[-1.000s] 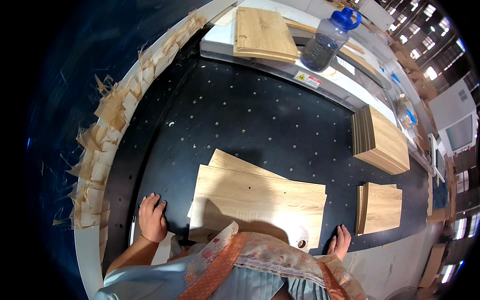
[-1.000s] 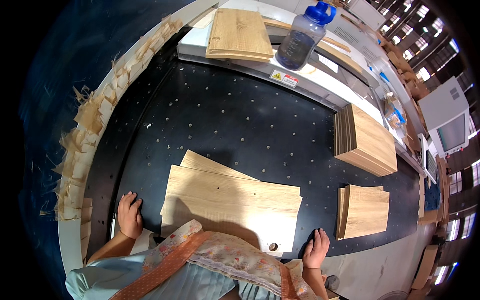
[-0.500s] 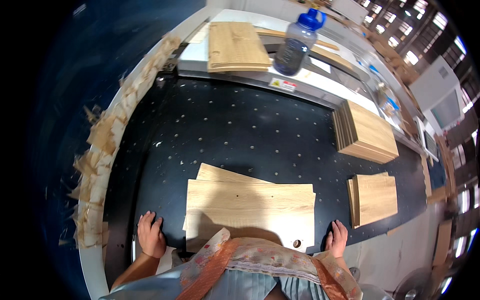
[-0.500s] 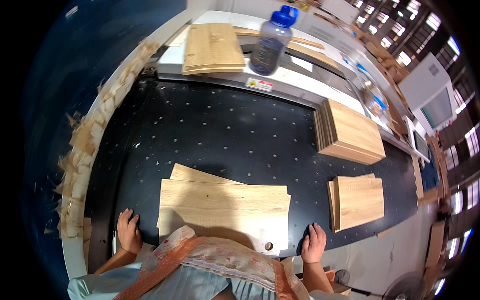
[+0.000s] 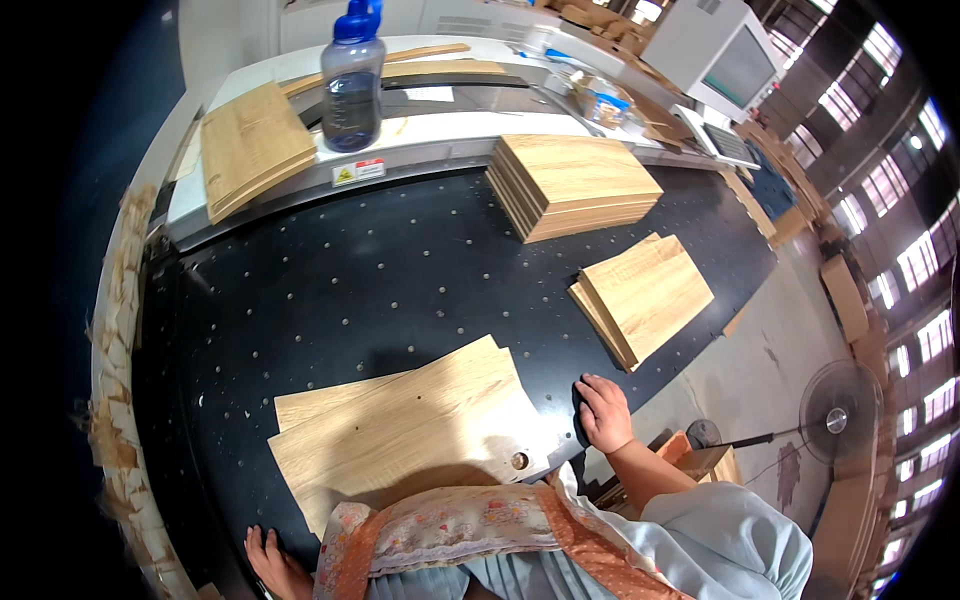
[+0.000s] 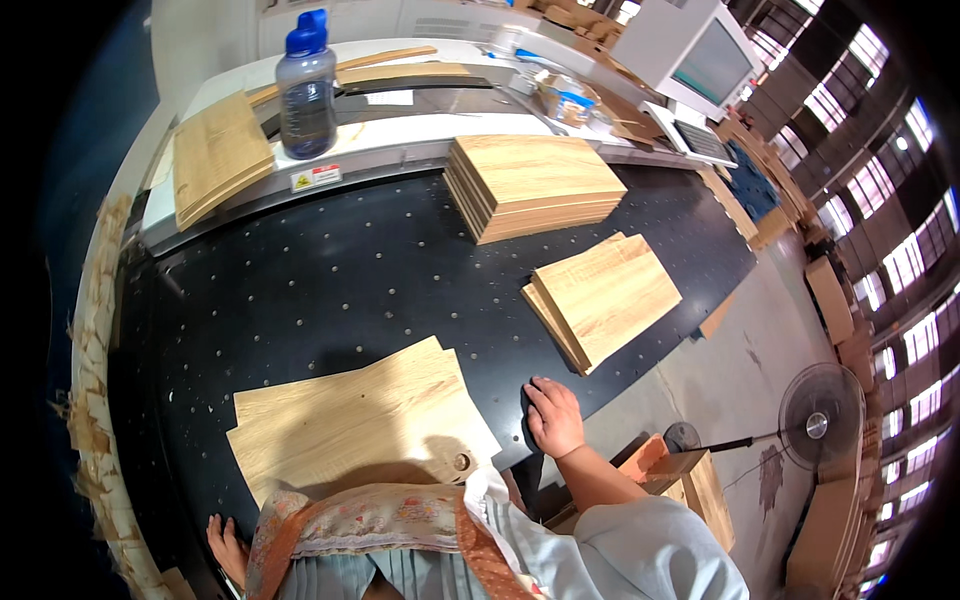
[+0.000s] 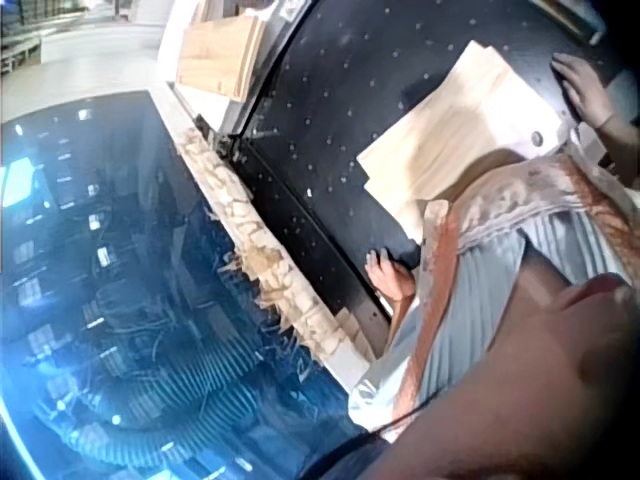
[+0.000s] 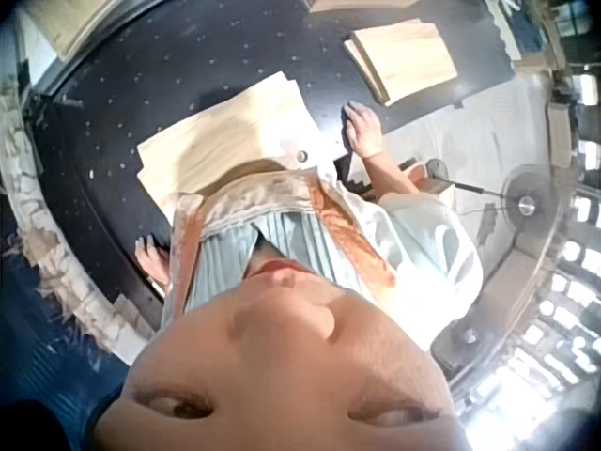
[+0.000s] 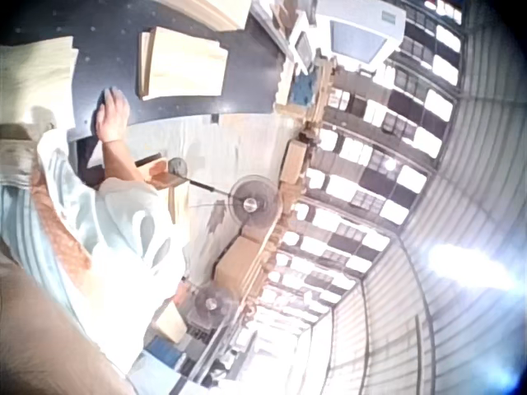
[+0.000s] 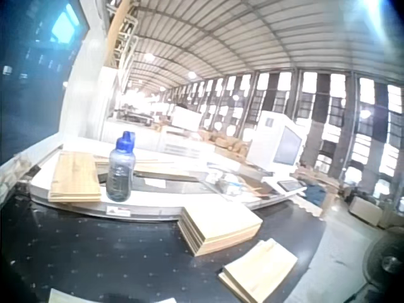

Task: The person picks up wood panels from a floor stack and organizes them into multiple stacks on a work table.

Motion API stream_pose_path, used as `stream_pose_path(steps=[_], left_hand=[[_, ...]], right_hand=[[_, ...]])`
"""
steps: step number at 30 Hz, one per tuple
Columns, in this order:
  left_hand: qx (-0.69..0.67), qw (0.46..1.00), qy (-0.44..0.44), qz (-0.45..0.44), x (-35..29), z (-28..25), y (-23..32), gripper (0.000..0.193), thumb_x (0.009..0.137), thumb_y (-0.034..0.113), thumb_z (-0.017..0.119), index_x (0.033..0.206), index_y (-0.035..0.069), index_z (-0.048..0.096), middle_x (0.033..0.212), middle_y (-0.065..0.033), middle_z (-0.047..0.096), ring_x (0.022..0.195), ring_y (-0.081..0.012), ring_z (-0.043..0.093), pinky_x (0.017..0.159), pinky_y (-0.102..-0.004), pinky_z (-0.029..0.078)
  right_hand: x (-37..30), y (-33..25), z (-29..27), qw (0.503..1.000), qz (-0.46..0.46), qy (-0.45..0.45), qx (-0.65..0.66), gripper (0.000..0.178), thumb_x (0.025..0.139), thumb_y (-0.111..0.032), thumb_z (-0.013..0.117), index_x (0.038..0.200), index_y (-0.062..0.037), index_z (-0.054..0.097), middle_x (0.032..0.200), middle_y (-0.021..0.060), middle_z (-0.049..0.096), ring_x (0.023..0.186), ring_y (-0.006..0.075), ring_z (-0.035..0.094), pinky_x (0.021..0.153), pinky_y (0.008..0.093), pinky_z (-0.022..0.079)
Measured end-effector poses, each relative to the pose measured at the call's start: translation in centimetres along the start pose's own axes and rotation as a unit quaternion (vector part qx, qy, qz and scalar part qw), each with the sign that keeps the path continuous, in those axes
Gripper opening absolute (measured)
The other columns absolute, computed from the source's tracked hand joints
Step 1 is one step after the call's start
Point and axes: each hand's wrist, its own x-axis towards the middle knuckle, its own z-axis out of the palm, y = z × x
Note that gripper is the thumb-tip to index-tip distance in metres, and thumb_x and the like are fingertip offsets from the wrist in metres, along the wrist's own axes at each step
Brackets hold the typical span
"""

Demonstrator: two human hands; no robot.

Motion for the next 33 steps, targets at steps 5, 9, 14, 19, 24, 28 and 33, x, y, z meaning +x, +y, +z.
stream_pose_path(steps=[5,9,14,19,24,28,33], left_hand=[[-0.029,0.994,0.049,0.097,2.0,-2.3,1.8,0.036,0.081,0.023,0.063,0.109,0.001,0.06,0.109,-0.0231,0.056,0.1,-0.0413,0.053,0.087,-0.0477,0.043],[-0.032,0.991,0.056,0.113,2.6,-3.3,2.7,0.033,0.083,0.021,0.057,0.108,-0.001,0.059,0.107,-0.025,0.056,0.099,-0.0415,0.053,0.085,-0.0469,0.044],[-0.048,0.989,0.049,0.128,1.9,-2.2,0.8,0.039,0.086,0.027,0.056,0.111,-0.002,0.058,0.11,-0.0271,0.055,0.098,-0.0422,0.053,0.084,-0.047,0.044],[-0.05,0.99,0.027,0.132,1.2,-1.3,-0.6,0.046,0.088,0.034,0.053,0.114,-0.003,0.056,0.113,-0.0274,0.053,0.1,-0.0429,0.052,0.086,-0.0478,0.042],[-0.06,0.989,-0.001,0.138,1.6,-2.0,0.1,0.045,0.09,0.033,0.051,0.116,-0.003,0.055,0.116,-0.0284,0.05,0.104,-0.0434,0.05,0.089,-0.0481,0.041],[-0.046,0.987,-0.005,0.155,2.2,-1.7,0.4,0.043,0.09,0.031,0.051,0.117,-0.003,0.054,0.117,-0.0295,0.049,0.104,-0.0443,0.049,0.09,-0.0482,0.04],[0.019,1.0,-0.016,0.007,-1.0,-1.5,-0.9,0.036,0.075,-0.005,0.049,0.11,-0.002,0.055,0.124,-0.0231,0.048,0.118,-0.0399,0.044,0.099,-0.0471,0.036]], right_hand=[[-0.4,0.2,0.1,1.0,0.005,-0.002,0.003,0.034,0.074,-0.01,0.057,0.108,-0.0058,0.061,0.114,0.0126,0.057,0.107,0.0319,0.052,0.092,0.041,0.041],[-0.4,0.3,0.2,1.0,0.007,0.001,0.006,0.035,0.075,-0.01,0.057,0.11,-0.0066,0.061,0.115,0.0125,0.057,0.108,0.0314,0.052,0.092,0.0406,0.04],[-0.5,0.2,0.3,1.0,0.012,-0.001,-0.004,0.036,0.075,-0.01,0.057,0.111,-0.0067,0.06,0.117,0.012,0.056,0.108,0.0312,0.052,0.092,0.0404,0.04],[-0.5,0.0,0.2,1.0,0.015,0.001,0.004,0.035,0.075,-0.011,0.057,0.109,-0.006,0.06,0.115,0.0118,0.057,0.107,0.0312,0.052,0.091,0.0405,0.04],[-0.6,0.3,0.1,1.0,0.021,0.007,0.009,0.035,0.074,-0.011,0.058,0.108,-0.0055,0.061,0.114,0.0118,0.057,0.108,0.0306,0.052,0.092,0.0403,0.04],[-0.9,0.7,-0.1,0.999,0.032,0.005,0.003,0.035,0.074,-0.011,0.058,0.108,-0.0056,0.061,0.114,0.0118,0.057,0.108,0.0305,0.052,0.092,0.0401,0.04],[1.2,-0.2,0.7,1.0,0.003,0.012,0.012,0.034,0.072,-0.01,0.058,0.106,-0.0059,0.062,0.114,0.0122,0.058,0.107,0.031,0.053,0.091,0.041,0.041]])
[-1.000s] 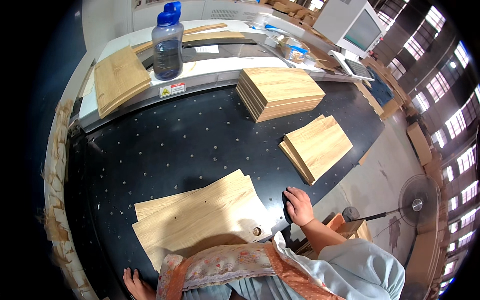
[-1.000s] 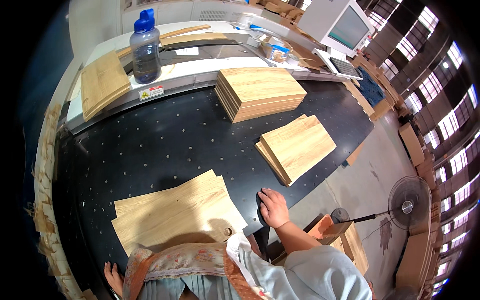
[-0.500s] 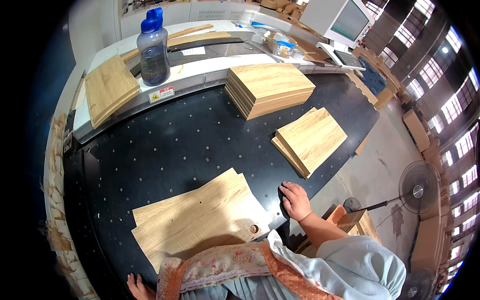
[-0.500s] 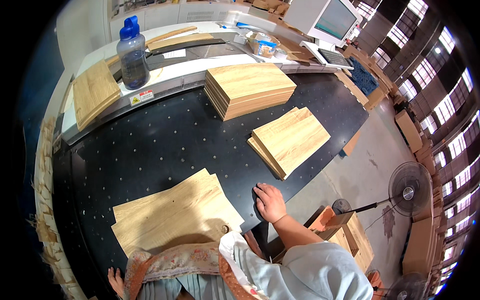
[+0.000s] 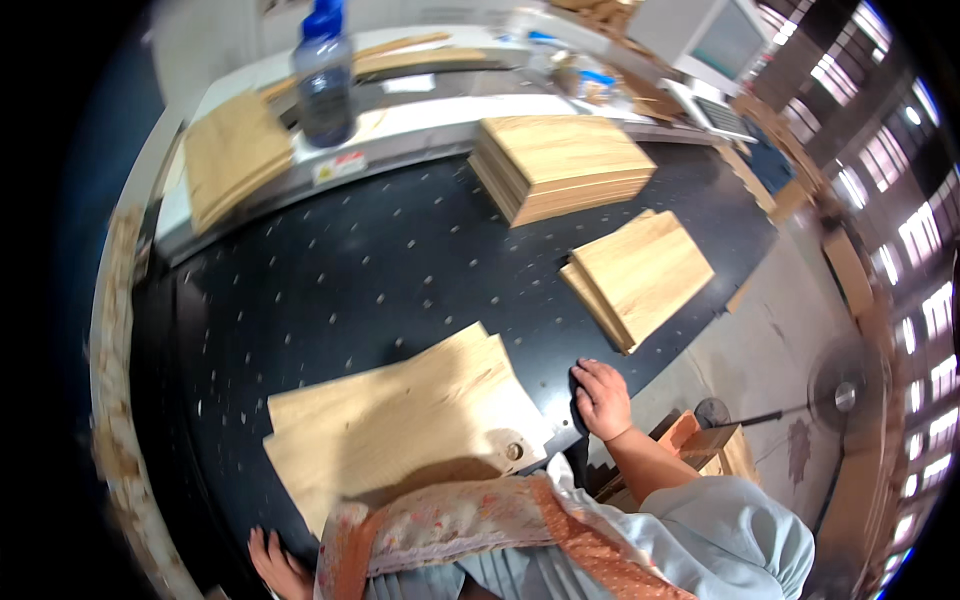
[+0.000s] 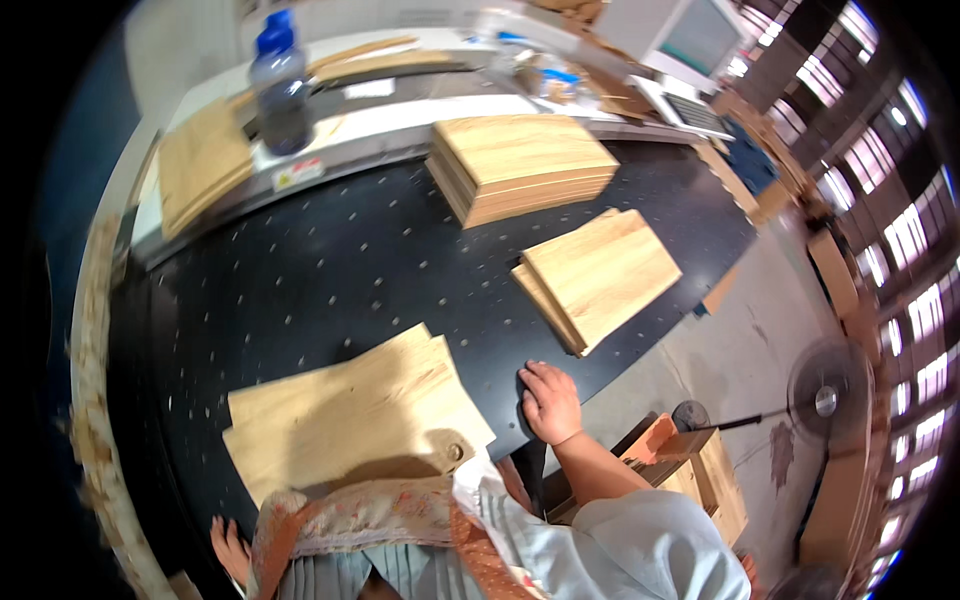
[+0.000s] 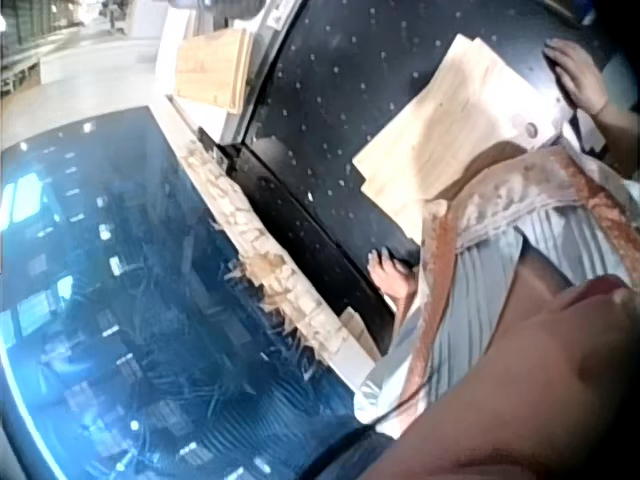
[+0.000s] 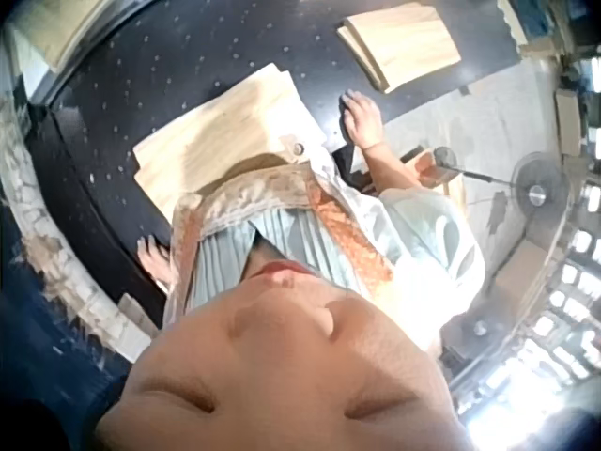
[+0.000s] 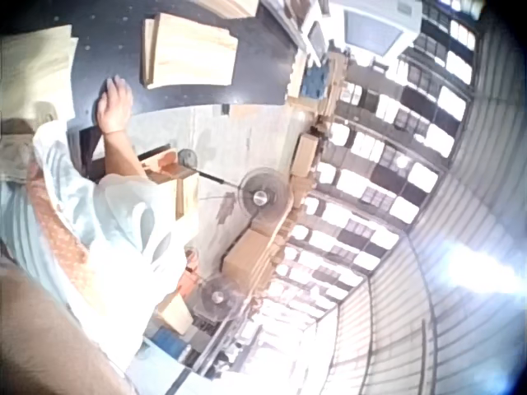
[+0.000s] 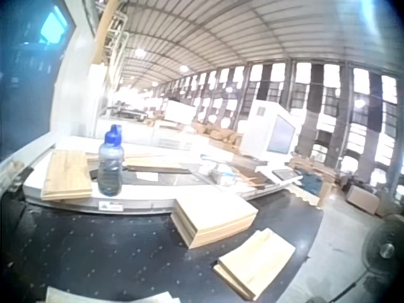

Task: The person picks up wood panels from a floor stack and organizes them into multiple stacks on a work table.

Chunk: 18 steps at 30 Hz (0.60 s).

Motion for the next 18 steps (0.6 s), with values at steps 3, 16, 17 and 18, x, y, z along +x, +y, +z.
stream_pose_path(steps=[3,16,17,18], left_hand=[[-0.047,0.999,0.01,0.018,1.7,-2.2,3.1,0.033,0.084,0.01,0.043,0.111,-0.003,0.055,0.126,-0.0243,0.047,0.118,-0.0416,0.043,0.102,-0.0506,0.03],[-0.092,0.991,0.097,0.0,2.2,-2.3,3.8,0.031,0.068,0.008,0.053,0.097,0.005,0.066,0.112,-0.0153,0.059,0.108,-0.0328,0.055,0.096,-0.0461,0.039],[-0.094,0.991,0.1,0.002,2.3,-2.2,3.8,0.031,0.068,0.007,0.053,0.096,0.006,0.066,0.111,-0.0147,0.059,0.108,-0.0324,0.055,0.096,-0.0459,0.039],[-0.097,0.99,0.102,0.004,2.3,-2.1,3.6,0.031,0.067,0.007,0.053,0.096,0.006,0.066,0.111,-0.0142,0.06,0.108,-0.032,0.055,0.096,-0.0457,0.039]], right_hand=[[-0.8,0.1,0.6,1.0,-0.018,0.011,0.02,0.033,0.069,-0.005,0.058,0.102,-0.0038,0.062,0.112,0.0154,0.059,0.105,0.034,0.054,0.093,0.0426,0.041],[-2.5,4.0,0.7,0.992,-0.075,-0.093,-0.042,0.037,0.094,-0.016,0.039,0.124,0.001,0.05,0.128,0.02,0.047,0.116,0.0349,0.044,0.098,0.0413,0.032],[-2.4,4.2,0.8,0.991,-0.087,-0.093,-0.037,0.037,0.094,-0.017,0.039,0.125,0.0009,0.05,0.128,0.02,0.047,0.116,0.0348,0.044,0.098,0.0414,0.032],[-2.3,4.4,0.9,0.99,-0.098,-0.093,-0.031,0.038,0.094,-0.017,0.038,0.125,0.0008,0.05,0.128,0.0199,0.047,0.115,0.0348,0.044,0.098,0.0414,0.032]])
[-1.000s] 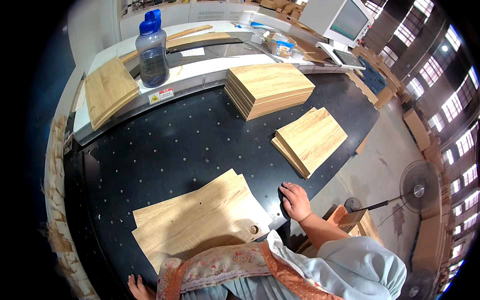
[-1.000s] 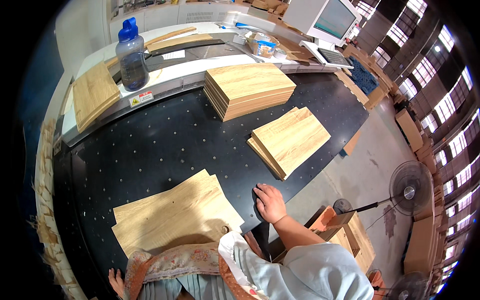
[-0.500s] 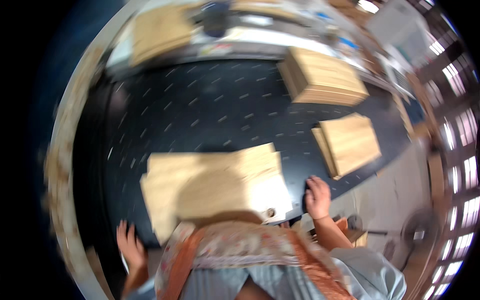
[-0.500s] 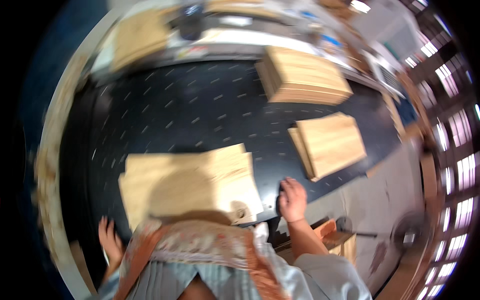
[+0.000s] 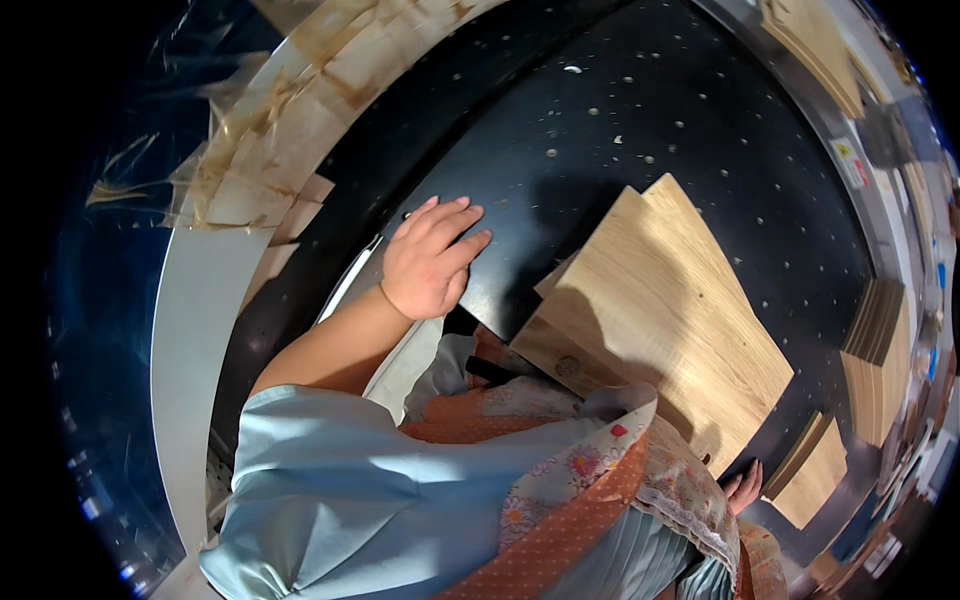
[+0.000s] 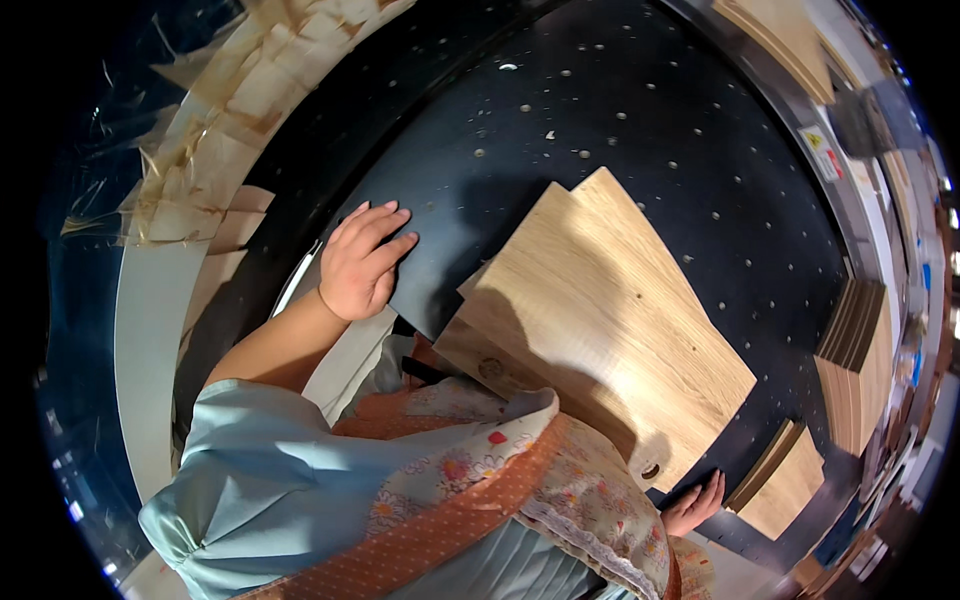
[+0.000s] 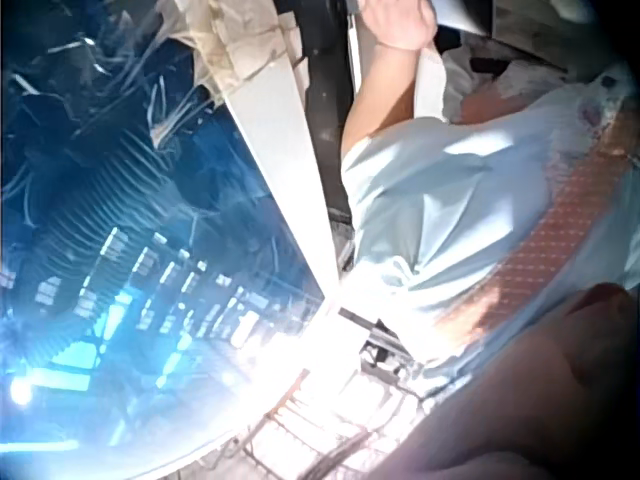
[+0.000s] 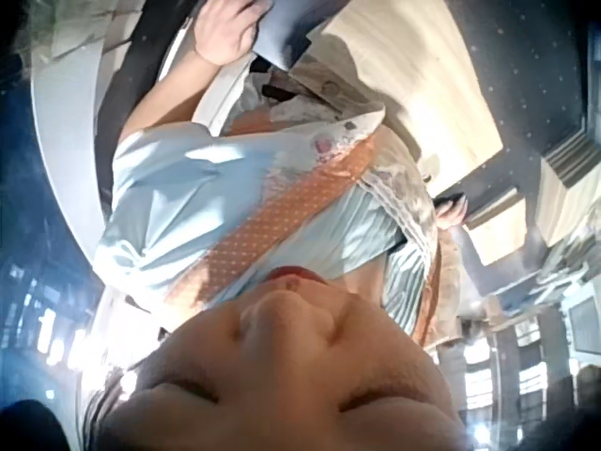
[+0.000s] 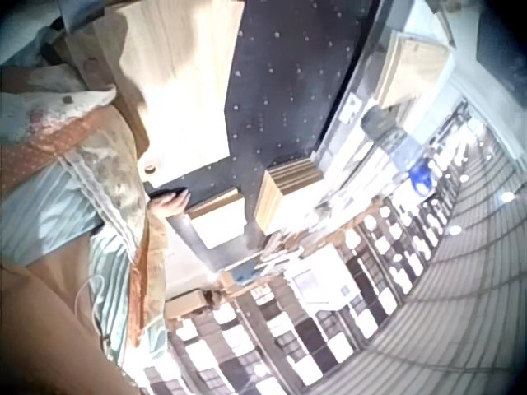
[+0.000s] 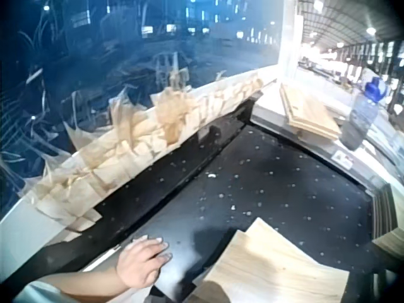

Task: The person picks up wood panels from a floor stack and organizes them into multiple stacks on a work table.

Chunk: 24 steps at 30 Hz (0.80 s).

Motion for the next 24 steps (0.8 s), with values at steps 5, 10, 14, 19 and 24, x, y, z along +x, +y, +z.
stream_pose_path(steps=[5,10,14,19,24], left_hand=[[-0.005,1.0,0.019,-0.008,0.2,0.5,-0.3,0.031,0.066,0.006,0.053,0.093,0.006,0.067,0.109,-0.013,0.061,0.107,-0.0307,0.055,0.096,-0.0453,0.04],[0.0,1.0,0.022,-0.001,-0.2,1.0,-1.0,0.033,0.061,0.011,0.055,0.092,0.011,0.068,0.111,-0.0086,0.06,0.108,-0.0263,0.054,0.096,-0.0445,0.04],[0.004,1.0,0.027,0.002,-0.4,0.9,-1.1,0.033,0.061,0.012,0.055,0.091,0.011,0.068,0.111,-0.0079,0.06,0.108,-0.0254,0.054,0.097,-0.0441,0.039],[-0.002,1.0,0.029,0.0,-0.3,1.0,-1.1,0.033,0.06,0.012,0.055,0.091,0.011,0.069,0.109,-0.0082,0.061,0.109,-0.0253,0.054,0.098,-0.0439,0.039],[-0.009,0.999,0.029,-0.01,-0.3,0.9,-0.9,0.035,0.059,0.01,0.055,0.091,0.01,0.069,0.109,-0.0086,0.061,0.109,-0.0258,0.054,0.098,-0.0438,0.038]], right_hand=[[0.1,2.3,0.7,0.999,-0.046,-0.005,-0.014,0.04,0.095,-0.02,0.036,0.127,0.001,0.048,0.128,0.0208,0.046,0.114,0.0346,0.044,0.098,0.0416,0.032],[-0.1,4.0,1.0,0.998,-0.058,-0.024,-0.032,0.041,0.095,-0.02,0.035,0.128,0.0015,0.046,0.128,0.0211,0.046,0.114,0.0351,0.044,0.097,0.0419,0.032],[-0.1,3.6,1.1,0.997,-0.068,-0.01,-0.034,0.042,0.095,-0.022,0.035,0.128,0.0015,0.046,0.129,0.0212,0.045,0.113,0.0355,0.045,0.096,0.0421,0.033],[-0.3,3.4,1.1,0.997,-0.059,-0.006,-0.043,0.042,0.096,-0.024,0.035,0.128,0.0018,0.047,0.129,0.0214,0.045,0.114,0.0354,0.044,0.097,0.0426,0.033],[-0.1,1.7,0.7,0.999,-0.021,-0.015,-0.029,0.042,0.097,-0.024,0.034,0.127,0.0025,0.046,0.129,0.0219,0.045,0.115,0.0362,0.044,0.098,0.0432,0.033]])
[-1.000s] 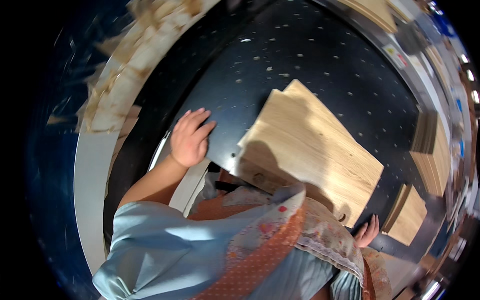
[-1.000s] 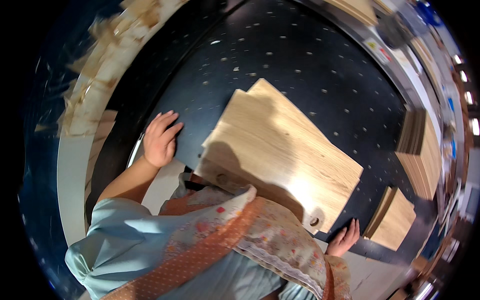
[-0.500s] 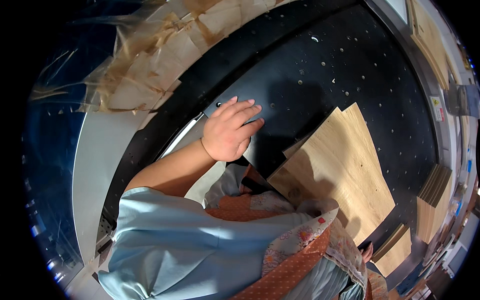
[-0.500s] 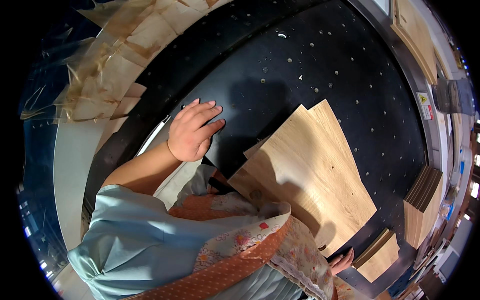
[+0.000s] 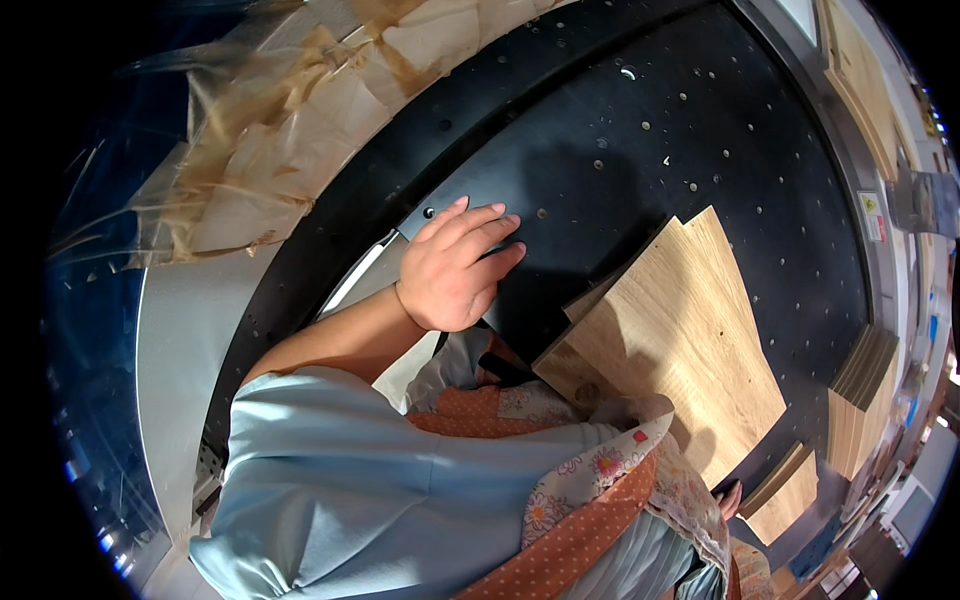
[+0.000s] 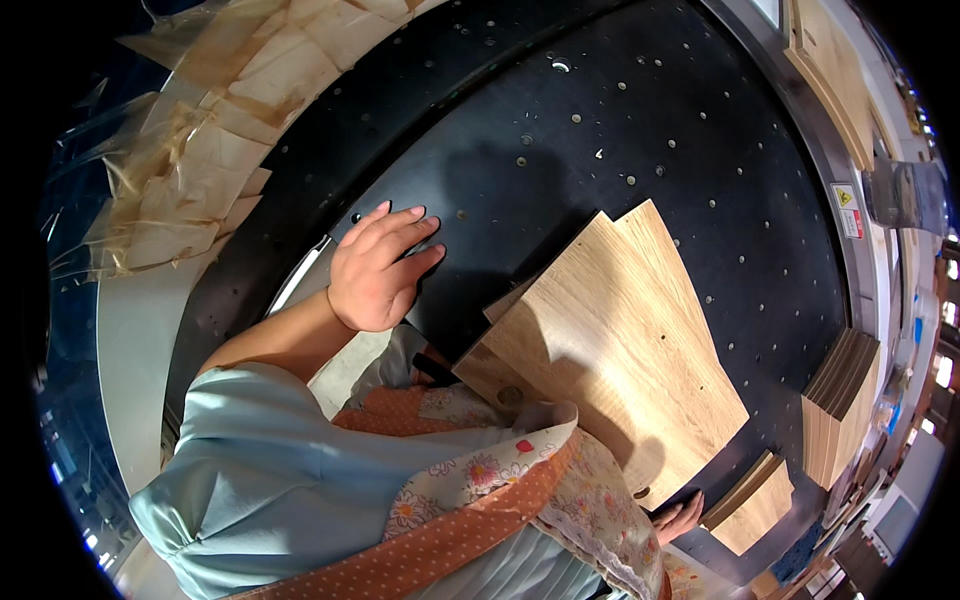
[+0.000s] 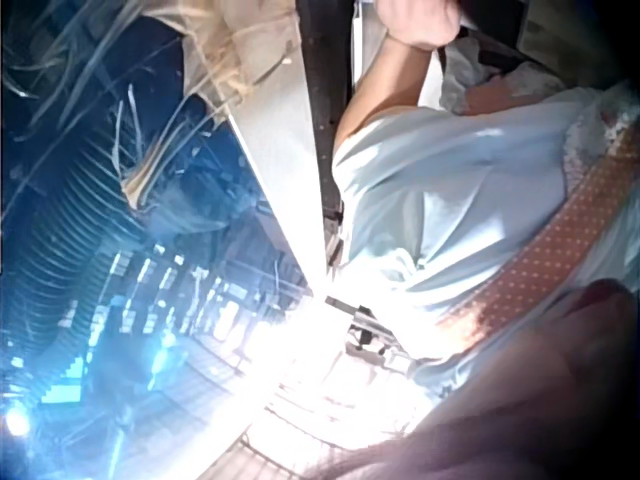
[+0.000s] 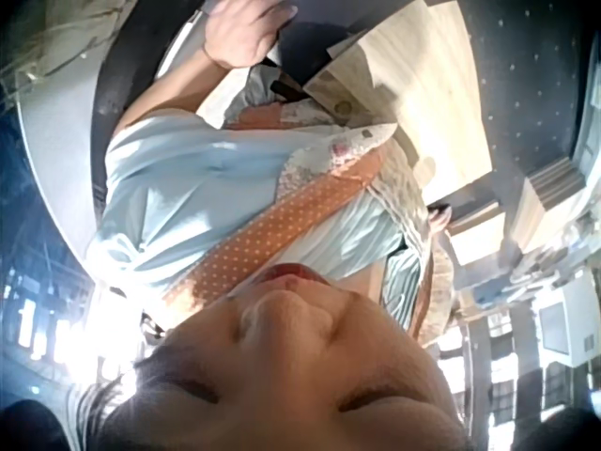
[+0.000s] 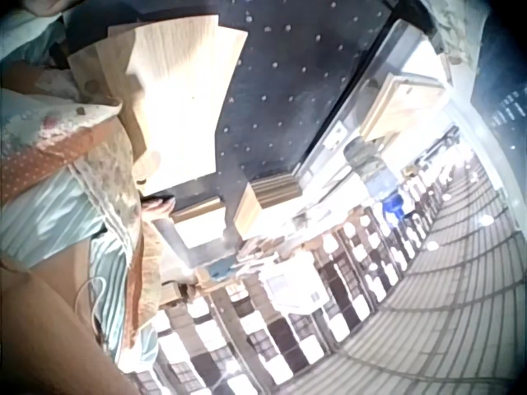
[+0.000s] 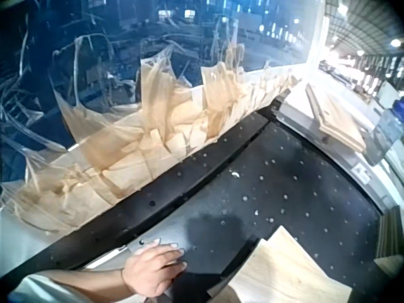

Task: The person picks up wood panels from a floor stack and organizes them into multiple stacks on a work table.

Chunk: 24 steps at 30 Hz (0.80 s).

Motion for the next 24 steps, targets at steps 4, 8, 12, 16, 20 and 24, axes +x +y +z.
stream_pose_path(steps=[4,8,12,16,20,24], left_hand=[[-0.014,1.0,0.0,-0.002,0.2,0.0,0.1,0.036,0.059,0.006,0.055,0.092,0.009,0.069,0.109,-0.0094,0.061,0.109,-0.0267,0.055,0.098,-0.0434,0.038],[-0.015,1.0,0.0,-0.001,0.1,-0.1,0.1,0.038,0.058,0.005,0.055,0.092,0.009,0.069,0.109,-0.0094,0.061,0.109,-0.0267,0.055,0.098,-0.0432,0.038],[-0.009,1.0,-0.002,0.007,0.2,-0.1,0.2,0.038,0.057,0.007,0.056,0.092,0.009,0.069,0.11,-0.0088,0.061,0.109,-0.0262,0.054,0.097,-0.0435,0.039],[-0.002,1.0,-0.002,0.011,0.1,0.1,0.0,0.038,0.056,0.011,0.058,0.092,0.01,0.069,0.11,-0.0075,0.06,0.109,-0.0249,0.054,0.095,-0.0438,0.04],[0.0,1.0,-0.006,0.007,0.2,-0.1,0.2,0.035,0.058,0.01,0.057,0.091,0.01,0.069,0.11,-0.0074,0.06,0.109,-0.0248,0.054,0.095,-0.0437,0.04],[-0.01,1.0,0.0,-0.002,0.5,-0.2,0.4,0.031,0.063,0.003,0.054,0.089,0.008,0.069,0.107,-0.0103,0.062,0.105,-0.0273,0.057,0.095,-0.043,0.04]], right_hand=[[-0.4,0.2,0.1,1.0,-0.009,0.007,0.007,0.042,0.097,-0.024,0.034,0.127,0.0023,0.046,0.13,0.0218,0.044,0.117,0.0363,0.043,0.099,0.0439,0.033],[-0.8,-0.8,-0.2,1.0,0.016,0.017,0.005,0.042,0.098,-0.025,0.033,0.128,0.002,0.046,0.13,0.0219,0.044,0.118,0.0366,0.043,0.099,0.0441,0.033],[-1.3,-0.4,0.1,1.0,0.012,0.027,0.007,0.043,0.098,-0.026,0.032,0.129,0.0017,0.045,0.131,0.0218,0.043,0.118,0.0364,0.043,0.1,0.0436,0.033],[-1.1,-0.9,0.1,0.999,0.011,0.031,0.002,0.043,0.098,-0.026,0.032,0.128,0.0015,0.045,0.131,0.0216,0.043,0.119,0.036,0.042,0.1,0.0437,0.033],[-1.0,-1.8,-0.2,0.999,0.04,0.023,0.003,0.043,0.098,-0.026,0.032,0.129,0.0012,0.045,0.131,0.0213,0.043,0.119,0.036,0.042,0.101,0.0437,0.033],[-1.0,-2.1,-0.1,0.999,0.031,0.037,0.001,0.042,0.098,-0.024,0.032,0.129,0.001,0.045,0.131,0.0208,0.044,0.12,0.0354,0.042,0.101,0.0432,0.032]])
